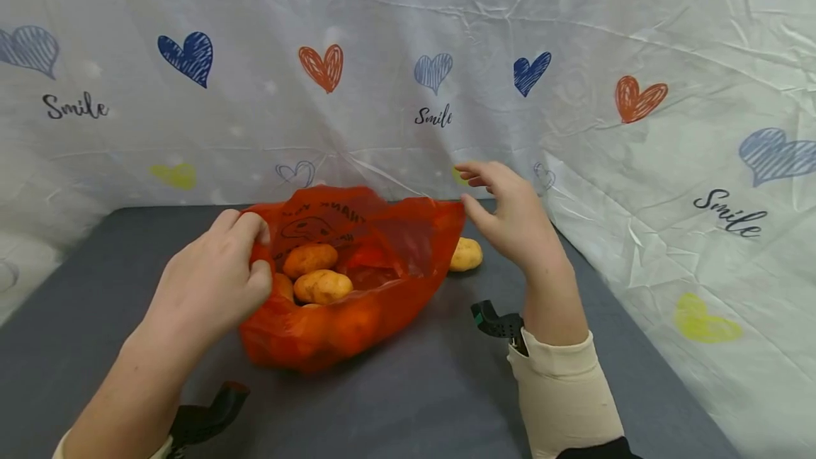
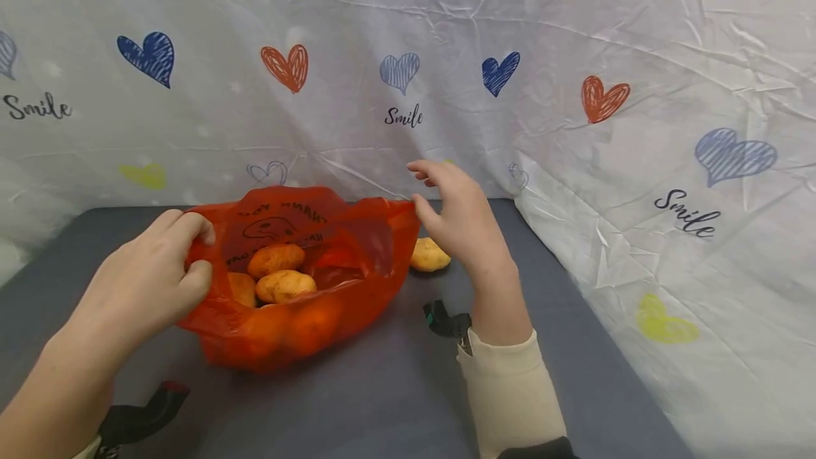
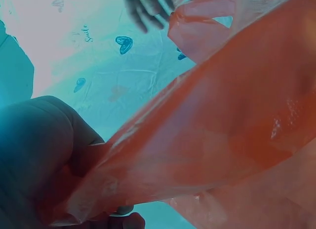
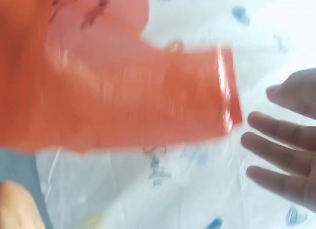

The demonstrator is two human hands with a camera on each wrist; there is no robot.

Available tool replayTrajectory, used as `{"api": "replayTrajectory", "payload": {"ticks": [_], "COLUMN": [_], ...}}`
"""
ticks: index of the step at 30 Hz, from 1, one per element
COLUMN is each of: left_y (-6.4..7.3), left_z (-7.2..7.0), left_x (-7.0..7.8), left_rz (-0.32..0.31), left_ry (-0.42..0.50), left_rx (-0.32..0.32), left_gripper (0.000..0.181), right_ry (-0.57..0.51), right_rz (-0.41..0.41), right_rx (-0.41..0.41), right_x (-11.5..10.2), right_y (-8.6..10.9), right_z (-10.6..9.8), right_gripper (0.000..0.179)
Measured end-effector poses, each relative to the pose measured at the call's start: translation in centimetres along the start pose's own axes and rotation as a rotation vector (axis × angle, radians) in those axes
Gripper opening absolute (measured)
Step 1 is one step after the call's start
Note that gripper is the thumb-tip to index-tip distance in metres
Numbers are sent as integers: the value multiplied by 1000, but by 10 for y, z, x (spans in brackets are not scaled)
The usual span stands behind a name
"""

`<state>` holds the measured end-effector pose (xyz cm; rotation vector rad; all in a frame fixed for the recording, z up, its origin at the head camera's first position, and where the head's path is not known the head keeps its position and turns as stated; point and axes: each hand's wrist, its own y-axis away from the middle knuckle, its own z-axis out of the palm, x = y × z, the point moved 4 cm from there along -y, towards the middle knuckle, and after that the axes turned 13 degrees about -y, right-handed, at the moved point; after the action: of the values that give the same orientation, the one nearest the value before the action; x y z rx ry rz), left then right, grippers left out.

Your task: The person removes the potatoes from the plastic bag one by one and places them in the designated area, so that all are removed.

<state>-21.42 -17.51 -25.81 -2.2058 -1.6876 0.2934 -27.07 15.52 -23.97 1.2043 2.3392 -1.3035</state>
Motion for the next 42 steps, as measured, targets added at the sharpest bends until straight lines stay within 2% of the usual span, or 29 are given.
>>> {"api": "replayTrajectory", "payload": {"ticks": [4,6,8,10,13,18,20,23,27,30,33,36,39,42], "left_y": [3,5,9,14,23,42,50,62,73,74,71,68,64,58], "left_z": [-3,-5,-7,-10,-12,-13,-12,-11,-8,-1,4,10,15,20], "left_x": [1,3,3,4,7,12,12,8,-4,-11,-13,-10,-4,2], "left_rz": [11,20,24,25,28,21,14,6,-4,-20,-67,-94,-61,-6], "left_ry": [7,9,7,1,-6,-10,-7,-13,-45,-51,-29,-11,-30,-64], "left_rx": [27,33,34,34,28,8,-2,-9,8,-2,-32,-55,-51,-22], "left_gripper": [20,19,19,20,20,23,24,24,22,19,16,13,11,9], "right_ry": [-92,-135,-165,-172,-129,-22,-9,-10,1,5,-48,-144,-228,-279], "right_rz": [-196,-251,-271,-252,-179,-19,31,68,75,98,134,178,227,253], "right_rx": [23,-17,-94,-201,-396,-707,-791,-870,-913,-918,-933,-939,-923,-893], "right_x": [-26,-34,-38,-39,-34,-20,-16,-15,-20,-19,-17,-13,-7,-2], "right_y": [-1,-3,-6,-9,-7,14,24,39,51,56,59,67,78,87], "right_z": [14,26,43,62,92,139,155,178,203,213,218,220,223,222], "right_gripper": [36,35,35,34,34,40,45,51,58,60,58,49,39,32]}}
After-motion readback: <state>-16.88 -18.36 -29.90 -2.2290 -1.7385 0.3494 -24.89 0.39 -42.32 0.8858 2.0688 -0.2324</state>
